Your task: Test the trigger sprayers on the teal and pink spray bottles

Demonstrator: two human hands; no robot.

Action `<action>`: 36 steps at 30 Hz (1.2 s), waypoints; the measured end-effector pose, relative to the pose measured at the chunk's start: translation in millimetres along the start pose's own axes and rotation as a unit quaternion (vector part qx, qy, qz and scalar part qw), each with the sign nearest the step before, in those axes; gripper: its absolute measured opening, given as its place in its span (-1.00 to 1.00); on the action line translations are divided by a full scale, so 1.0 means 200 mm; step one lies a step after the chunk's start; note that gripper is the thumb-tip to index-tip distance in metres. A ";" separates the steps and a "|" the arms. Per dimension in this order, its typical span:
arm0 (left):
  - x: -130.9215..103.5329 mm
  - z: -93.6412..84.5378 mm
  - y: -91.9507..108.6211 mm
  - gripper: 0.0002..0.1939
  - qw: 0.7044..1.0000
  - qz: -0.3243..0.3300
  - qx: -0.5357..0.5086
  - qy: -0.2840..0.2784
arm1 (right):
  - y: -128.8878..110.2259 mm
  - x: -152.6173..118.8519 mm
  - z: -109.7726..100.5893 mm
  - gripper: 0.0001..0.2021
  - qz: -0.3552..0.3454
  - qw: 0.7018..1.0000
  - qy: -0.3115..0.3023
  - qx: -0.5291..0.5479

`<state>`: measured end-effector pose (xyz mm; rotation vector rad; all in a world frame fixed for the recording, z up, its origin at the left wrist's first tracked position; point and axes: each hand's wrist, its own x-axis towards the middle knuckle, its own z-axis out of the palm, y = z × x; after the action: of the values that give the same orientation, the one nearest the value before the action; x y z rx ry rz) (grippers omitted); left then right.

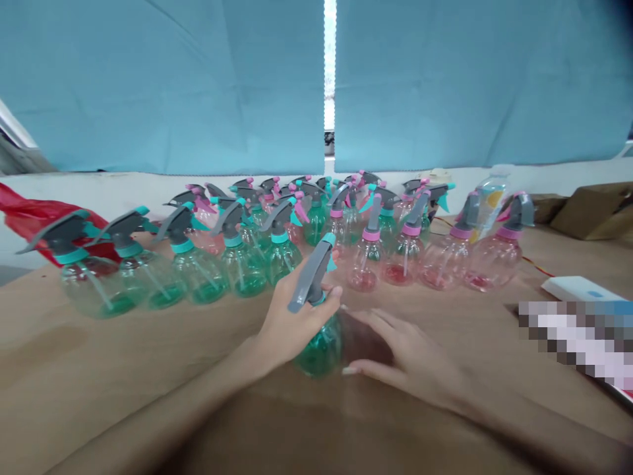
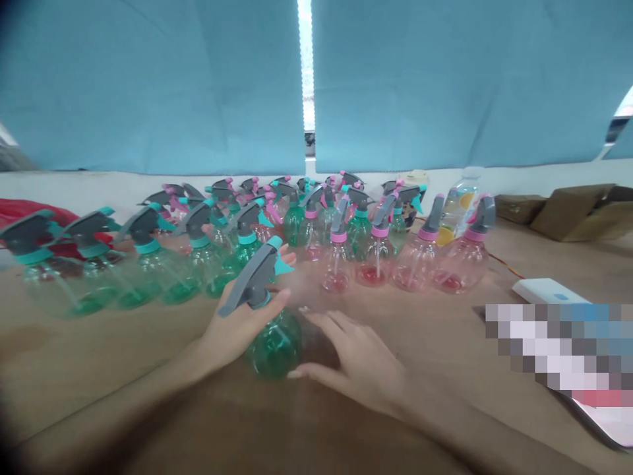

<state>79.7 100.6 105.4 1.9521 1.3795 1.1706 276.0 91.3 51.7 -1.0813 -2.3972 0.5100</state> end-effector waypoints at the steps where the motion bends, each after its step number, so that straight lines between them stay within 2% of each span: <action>1: 0.00 0.00 0.00 -0.65 1.000 0.002 -0.010 -0.004 | -0.04 0.01 0.00 -0.38 0.005 1.000 0.012 0.010; 4: -0.01 0.01 0.02 -0.51 0.999 0.014 -0.040 -0.024 | -0.15 0.04 0.00 -0.32 -0.001 0.998 0.051 0.031; 7: -0.02 0.01 0.04 -0.48 0.997 0.022 -0.068 -0.032 | -0.22 0.10 0.02 -0.29 -0.021 0.994 0.097 0.040; 12: -0.02 -0.01 0.05 -0.40 0.996 0.023 -0.077 -0.036 | -0.25 0.15 0.05 -0.53 -0.022 0.990 0.138 0.006; 15: -0.07 -0.03 0.00 -0.32 0.998 0.019 -0.054 -0.033 | -0.23 0.16 0.03 -0.60 -0.033 0.988 0.146 -0.025; 18: -0.18 -0.05 -0.13 -0.42 0.999 0.027 0.017 -0.024 | -0.18 0.20 0.01 -0.66 -0.012 0.986 0.152 -0.064; 21: -0.29 -0.05 -0.26 -0.44 0.985 0.060 0.152 -0.049 | -0.11 0.29 -0.01 -0.58 0.008 0.979 0.158 -0.128; 23: -0.32 -0.06 -0.31 -0.47 0.974 0.067 0.212 -0.050 | -0.07 0.36 -0.01 -0.53 0.025 0.975 0.160 -0.155; 27: -0.33 -0.07 -0.32 -0.54 0.959 0.083 0.269 -0.040 | -0.04 0.47 -0.02 -0.50 0.059 0.969 0.158 -0.179; 36: -0.32 -0.06 -0.31 -0.70 0.939 0.060 0.317 -0.119 | -0.07 0.58 -0.05 -0.53 0.145 0.958 0.129 -0.210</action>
<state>28.7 63.7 40.9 2.5434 1.6544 0.5273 205.1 173.2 96.2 -1.5869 -2.1739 -0.0621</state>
